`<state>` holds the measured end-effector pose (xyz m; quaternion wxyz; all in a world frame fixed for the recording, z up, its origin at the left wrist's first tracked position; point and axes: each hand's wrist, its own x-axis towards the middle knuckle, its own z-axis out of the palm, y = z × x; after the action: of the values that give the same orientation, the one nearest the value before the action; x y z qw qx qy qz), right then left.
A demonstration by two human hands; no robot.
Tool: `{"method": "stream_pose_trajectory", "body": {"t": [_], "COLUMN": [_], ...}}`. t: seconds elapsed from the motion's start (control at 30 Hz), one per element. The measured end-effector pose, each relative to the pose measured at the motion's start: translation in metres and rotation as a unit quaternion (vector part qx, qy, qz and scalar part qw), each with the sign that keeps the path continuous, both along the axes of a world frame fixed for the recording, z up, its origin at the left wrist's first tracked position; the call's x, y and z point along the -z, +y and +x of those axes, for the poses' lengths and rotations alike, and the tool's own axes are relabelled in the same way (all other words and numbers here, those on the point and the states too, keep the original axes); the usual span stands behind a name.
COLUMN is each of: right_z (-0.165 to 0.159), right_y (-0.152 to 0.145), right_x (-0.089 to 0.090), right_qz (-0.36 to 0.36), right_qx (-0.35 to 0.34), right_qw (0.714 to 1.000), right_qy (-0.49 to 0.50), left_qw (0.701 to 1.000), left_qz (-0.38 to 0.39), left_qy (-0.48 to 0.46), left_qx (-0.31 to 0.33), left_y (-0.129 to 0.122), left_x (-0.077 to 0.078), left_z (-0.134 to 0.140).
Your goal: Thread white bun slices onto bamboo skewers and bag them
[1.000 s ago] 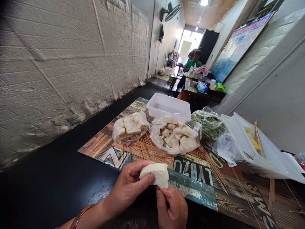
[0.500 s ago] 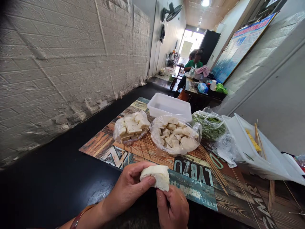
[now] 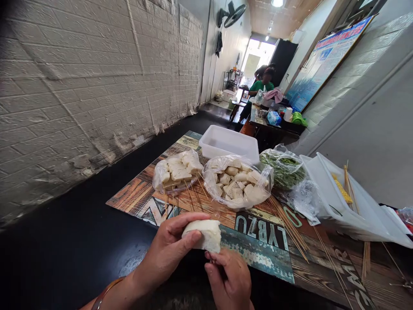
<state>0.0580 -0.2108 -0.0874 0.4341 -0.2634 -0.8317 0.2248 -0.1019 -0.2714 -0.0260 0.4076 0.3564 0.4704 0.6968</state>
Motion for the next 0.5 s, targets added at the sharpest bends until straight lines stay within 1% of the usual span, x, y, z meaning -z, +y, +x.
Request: {"method": "stream_pose_trajectory", "body": {"t": [0.07,0.17,0.3,0.5], "right_z": [0.0,0.0,0.001,0.0], "right_y": [-0.001,-0.001,0.002,0.005], "right_x": [0.001,0.002,0.001,-0.001], "right_qz": [-0.021,-0.038,-0.026,-0.038], "right_qx": [-0.022,-0.019,-0.029,-0.029], "right_qw": [1.0,0.999,0.999,0.999], "right_qy": [-0.002,-0.005,-0.01,-0.002], "left_qw": [1.0,0.999,0.998,0.997], "left_qz": [-0.01,-0.025,-0.036,-0.051], "left_qy": [-0.015,-0.025,-0.043,-0.053], "left_qx": [-0.019,-0.025,-0.014,0.004], "left_y": [0.002,0.007,0.012,0.017], "left_x": [0.002,0.007,0.011,0.009], "left_z": [-0.002,-0.003,0.001,0.008]}}
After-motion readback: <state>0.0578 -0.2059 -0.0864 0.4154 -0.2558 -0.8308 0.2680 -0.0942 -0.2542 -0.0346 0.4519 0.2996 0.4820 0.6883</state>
